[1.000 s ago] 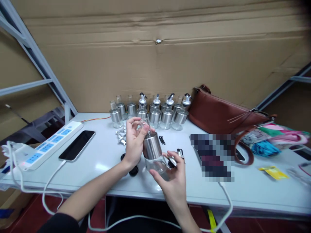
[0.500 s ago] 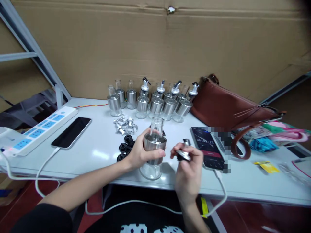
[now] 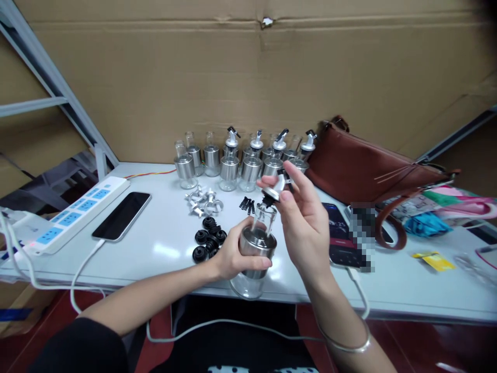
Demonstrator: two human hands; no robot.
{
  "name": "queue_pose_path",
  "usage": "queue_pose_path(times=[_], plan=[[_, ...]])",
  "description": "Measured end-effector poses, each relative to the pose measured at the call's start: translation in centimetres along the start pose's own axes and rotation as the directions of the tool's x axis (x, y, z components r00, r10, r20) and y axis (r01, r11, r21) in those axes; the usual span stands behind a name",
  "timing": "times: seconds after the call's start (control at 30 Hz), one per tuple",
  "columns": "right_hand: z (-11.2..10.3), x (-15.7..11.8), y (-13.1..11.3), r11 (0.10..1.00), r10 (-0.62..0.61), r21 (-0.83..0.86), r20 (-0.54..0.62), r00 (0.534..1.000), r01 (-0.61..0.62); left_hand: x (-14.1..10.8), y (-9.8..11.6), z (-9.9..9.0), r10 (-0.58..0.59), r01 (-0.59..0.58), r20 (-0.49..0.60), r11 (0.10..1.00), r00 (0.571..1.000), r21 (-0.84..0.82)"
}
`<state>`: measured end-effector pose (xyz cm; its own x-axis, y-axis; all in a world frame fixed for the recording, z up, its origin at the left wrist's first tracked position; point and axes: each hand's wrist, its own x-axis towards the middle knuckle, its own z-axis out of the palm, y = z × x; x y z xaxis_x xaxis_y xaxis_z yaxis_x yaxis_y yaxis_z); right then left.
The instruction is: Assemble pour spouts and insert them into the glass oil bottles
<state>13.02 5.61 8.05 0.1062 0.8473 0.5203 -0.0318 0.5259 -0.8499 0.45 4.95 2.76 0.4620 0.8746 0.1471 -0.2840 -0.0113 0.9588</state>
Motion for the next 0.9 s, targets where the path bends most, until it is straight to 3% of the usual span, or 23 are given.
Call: queue_pose_path(times=[0.4, 0.6, 0.9], plan=[[0.0, -1.2, -0.2, 0.996, 0.012, -0.085, 0.028, 1.000, -0.010, 0.2, -0.4, 0.0, 0.038, -0.040, 0.063, 0.999, 0.997, 0.037], [-0.2, -2.2, -0.2, 0.986, -0.091, -0.143, 0.010, 0.996, 0.091, 0.2, -0.2, 0.0, 0.073, -0.078, 0.077, 0.996, 0.994, 0.053], [-0.6, -3.2, 0.1, 0.976, -0.107, -0.194, -0.011, 0.994, 0.103, 0.2, -0.1, 0.4, 0.047, -0.050, 0.097, 0.998, 0.994, 0.036]])
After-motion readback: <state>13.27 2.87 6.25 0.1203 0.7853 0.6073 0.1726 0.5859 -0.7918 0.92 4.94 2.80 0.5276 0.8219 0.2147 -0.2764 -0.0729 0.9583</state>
